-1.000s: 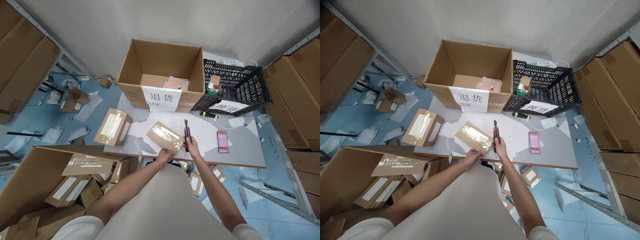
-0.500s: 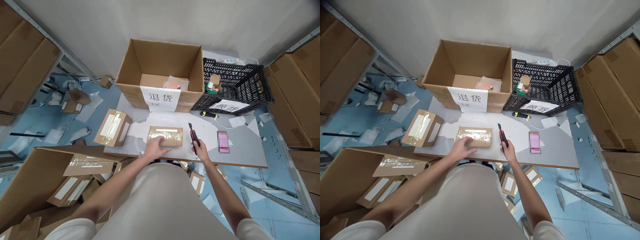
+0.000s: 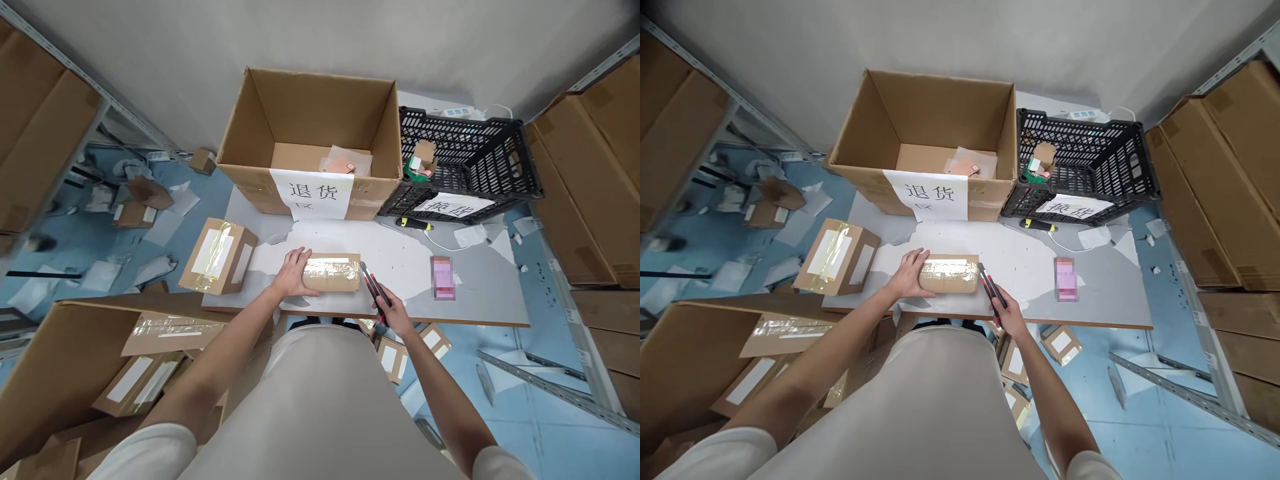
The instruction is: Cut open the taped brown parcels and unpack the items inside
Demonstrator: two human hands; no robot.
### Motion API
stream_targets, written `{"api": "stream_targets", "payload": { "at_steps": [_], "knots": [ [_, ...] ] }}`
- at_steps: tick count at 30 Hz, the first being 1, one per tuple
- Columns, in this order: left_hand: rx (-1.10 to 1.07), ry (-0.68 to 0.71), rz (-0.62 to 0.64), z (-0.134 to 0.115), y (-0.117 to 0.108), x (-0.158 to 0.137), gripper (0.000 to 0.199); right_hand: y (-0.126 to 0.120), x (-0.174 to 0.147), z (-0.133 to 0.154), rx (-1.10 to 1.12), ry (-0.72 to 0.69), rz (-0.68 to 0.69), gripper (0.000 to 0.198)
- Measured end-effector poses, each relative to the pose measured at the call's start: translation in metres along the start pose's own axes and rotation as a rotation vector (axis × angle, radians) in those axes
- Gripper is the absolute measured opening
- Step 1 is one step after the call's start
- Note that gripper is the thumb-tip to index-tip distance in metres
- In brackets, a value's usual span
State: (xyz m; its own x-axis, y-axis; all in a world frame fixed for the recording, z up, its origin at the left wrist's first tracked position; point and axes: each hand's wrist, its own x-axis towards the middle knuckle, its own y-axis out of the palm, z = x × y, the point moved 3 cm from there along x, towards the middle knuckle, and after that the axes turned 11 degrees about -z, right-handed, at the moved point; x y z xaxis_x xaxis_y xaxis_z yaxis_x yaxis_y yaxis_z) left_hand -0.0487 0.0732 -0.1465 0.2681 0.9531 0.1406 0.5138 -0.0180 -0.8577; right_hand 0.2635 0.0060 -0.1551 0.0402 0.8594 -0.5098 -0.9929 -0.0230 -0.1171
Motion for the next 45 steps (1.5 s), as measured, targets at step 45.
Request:
{"api": "stream_targets", "payload": {
  "at_steps": [45],
  "knots": [
    [-0.679,-0.777,-0.277,0.019,0.047,-0.075,0.066,-0.048,0.082,-0.065,-0.889,-0.008,-0.62,0.048]
  ]
}}
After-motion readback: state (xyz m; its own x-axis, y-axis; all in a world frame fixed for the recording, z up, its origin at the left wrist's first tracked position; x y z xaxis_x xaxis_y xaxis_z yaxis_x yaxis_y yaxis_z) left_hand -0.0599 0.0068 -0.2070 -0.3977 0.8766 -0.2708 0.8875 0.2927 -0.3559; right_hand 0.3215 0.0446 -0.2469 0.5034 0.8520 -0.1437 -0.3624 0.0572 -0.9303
